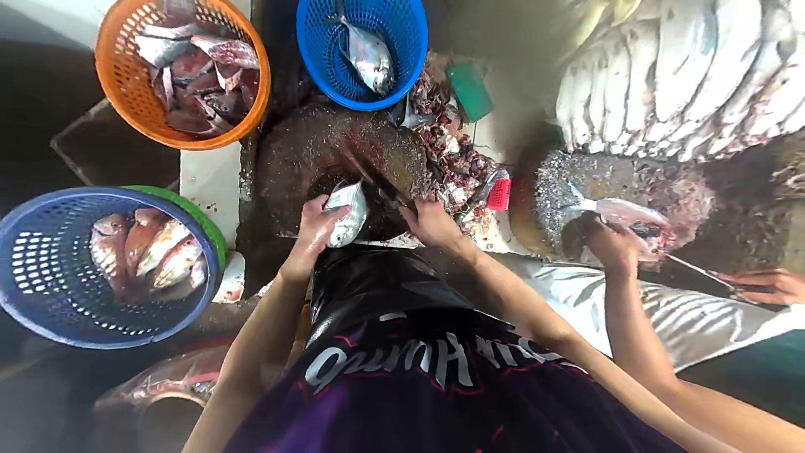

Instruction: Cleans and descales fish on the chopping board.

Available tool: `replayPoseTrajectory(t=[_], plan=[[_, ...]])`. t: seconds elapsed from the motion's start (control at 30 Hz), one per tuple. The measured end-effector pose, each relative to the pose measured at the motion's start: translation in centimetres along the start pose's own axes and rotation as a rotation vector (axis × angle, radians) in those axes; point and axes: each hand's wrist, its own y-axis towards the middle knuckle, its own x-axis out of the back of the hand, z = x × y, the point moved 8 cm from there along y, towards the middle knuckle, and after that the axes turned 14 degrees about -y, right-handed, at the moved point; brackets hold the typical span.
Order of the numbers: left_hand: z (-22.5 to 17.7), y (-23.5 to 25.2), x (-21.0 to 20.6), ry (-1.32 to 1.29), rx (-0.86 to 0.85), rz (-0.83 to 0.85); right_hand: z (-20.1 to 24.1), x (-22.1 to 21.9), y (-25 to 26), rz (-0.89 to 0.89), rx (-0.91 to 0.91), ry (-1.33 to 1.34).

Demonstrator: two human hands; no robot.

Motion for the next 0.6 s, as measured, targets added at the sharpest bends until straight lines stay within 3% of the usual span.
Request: replayPoseTrajectory(t=[0.07, 0.13, 0.2, 0.37, 0.53, 0.6], plan=[[1.5, -0.5, -0.7, -0.071, -0.057, -0.136, 0.5, 2.2, -2.0, -0.190, 0.017, 0.113], [2.4, -0.1, -1.3, 0.028, -0.053, -0.239, 1.3, 3.9, -2.9, -0.368, 0.053, 0.235], [3.2, -0.3, -1.9, 0.104, -0.027, -0.289, 2.3, 3.1, -3.5, -0.433, 0.081, 0.294], [4.3, -0.2, -1.8, 0.064, -0.028, -0.302, 3.0, -4.2, -1.1, 0.002, -0.024, 0.019], [3.8, -0.2, -1.8, 0.040, -0.120, -0.196, -0.3, -3.0, -1.2, -0.031, -0.106, 0.077], [3.4, -0.1, -2.4, 0.134, -0.031, -0.153, -1.1, -1.8, -0.7, -0.008, -0.123, 0.129]])
